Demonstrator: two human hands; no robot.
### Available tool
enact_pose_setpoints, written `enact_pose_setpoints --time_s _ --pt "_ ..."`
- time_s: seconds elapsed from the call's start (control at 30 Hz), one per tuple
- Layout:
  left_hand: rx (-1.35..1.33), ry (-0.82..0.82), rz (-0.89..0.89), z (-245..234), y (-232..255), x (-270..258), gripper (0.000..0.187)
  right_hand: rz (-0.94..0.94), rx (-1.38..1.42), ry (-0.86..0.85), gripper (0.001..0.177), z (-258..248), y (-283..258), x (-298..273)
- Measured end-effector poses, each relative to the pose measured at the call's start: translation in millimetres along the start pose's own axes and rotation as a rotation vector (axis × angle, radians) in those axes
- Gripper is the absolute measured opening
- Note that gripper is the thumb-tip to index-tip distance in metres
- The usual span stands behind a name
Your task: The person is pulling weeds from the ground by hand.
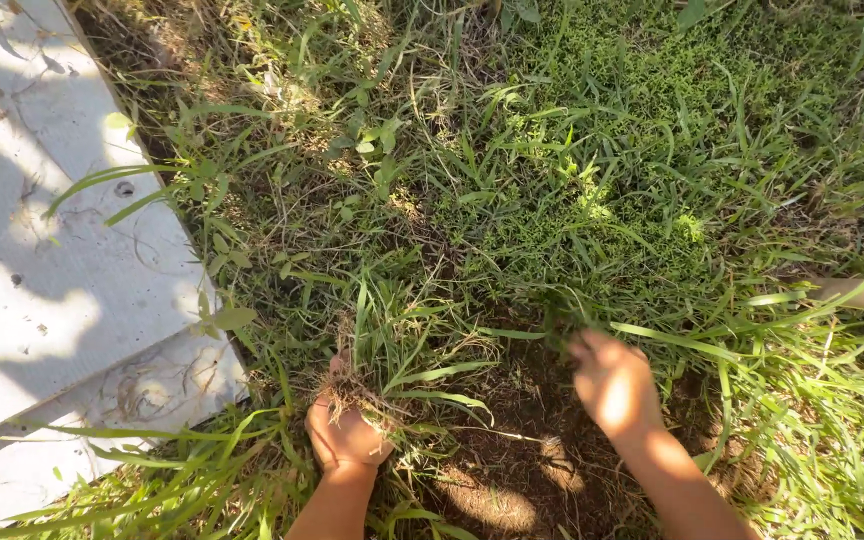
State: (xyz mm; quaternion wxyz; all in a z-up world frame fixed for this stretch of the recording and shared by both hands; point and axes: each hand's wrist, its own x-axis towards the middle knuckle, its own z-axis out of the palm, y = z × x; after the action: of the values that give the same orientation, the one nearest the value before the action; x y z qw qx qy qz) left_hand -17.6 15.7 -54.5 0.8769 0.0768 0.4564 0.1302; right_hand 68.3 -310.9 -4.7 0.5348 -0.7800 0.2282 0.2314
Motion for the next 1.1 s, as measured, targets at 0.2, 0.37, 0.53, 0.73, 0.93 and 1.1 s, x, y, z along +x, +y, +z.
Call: enact_pose_setpoints --time_s 0.2,0.37,0.53,0.73,0.93,1.1 --pt "0.071 -0.157 -0.058 14.5 -4.5 -11.8 0.047 0.084 -0.591 -0.096 0.029 25.8 -39.4 -70.8" --pt "0.1 -0.398 -0.055 44.2 -3.0 -34.1 0.053 -0.806 -0.47 0.178 0.057 104.2 -43.9 -43.2" --pt "0.016 -0.582 -0.09 32.7 5.7 -30.1 0.054 -0.566 -0.042 0.171 0.041 152.2 8.8 -1.9" --pt "-0.064 -0.63 -0.152 38.1 5.7 -27.2 0.055 -0.419 0.19 -0.089 0.063 137.0 -17.2 -10.3" --pt "-0.026 -0.489 -0.131 9.7 18.6 -3.1 0.059 -0.657 0.046 -0.165 0.066 120.7 -21.4 -9.6" --pt "-0.006 -0.369 -0.12 -22.9 21.1 17.5 0.062 -0.526 -0.061 -0.016 0.072 133.3 -9.7 -3.9"
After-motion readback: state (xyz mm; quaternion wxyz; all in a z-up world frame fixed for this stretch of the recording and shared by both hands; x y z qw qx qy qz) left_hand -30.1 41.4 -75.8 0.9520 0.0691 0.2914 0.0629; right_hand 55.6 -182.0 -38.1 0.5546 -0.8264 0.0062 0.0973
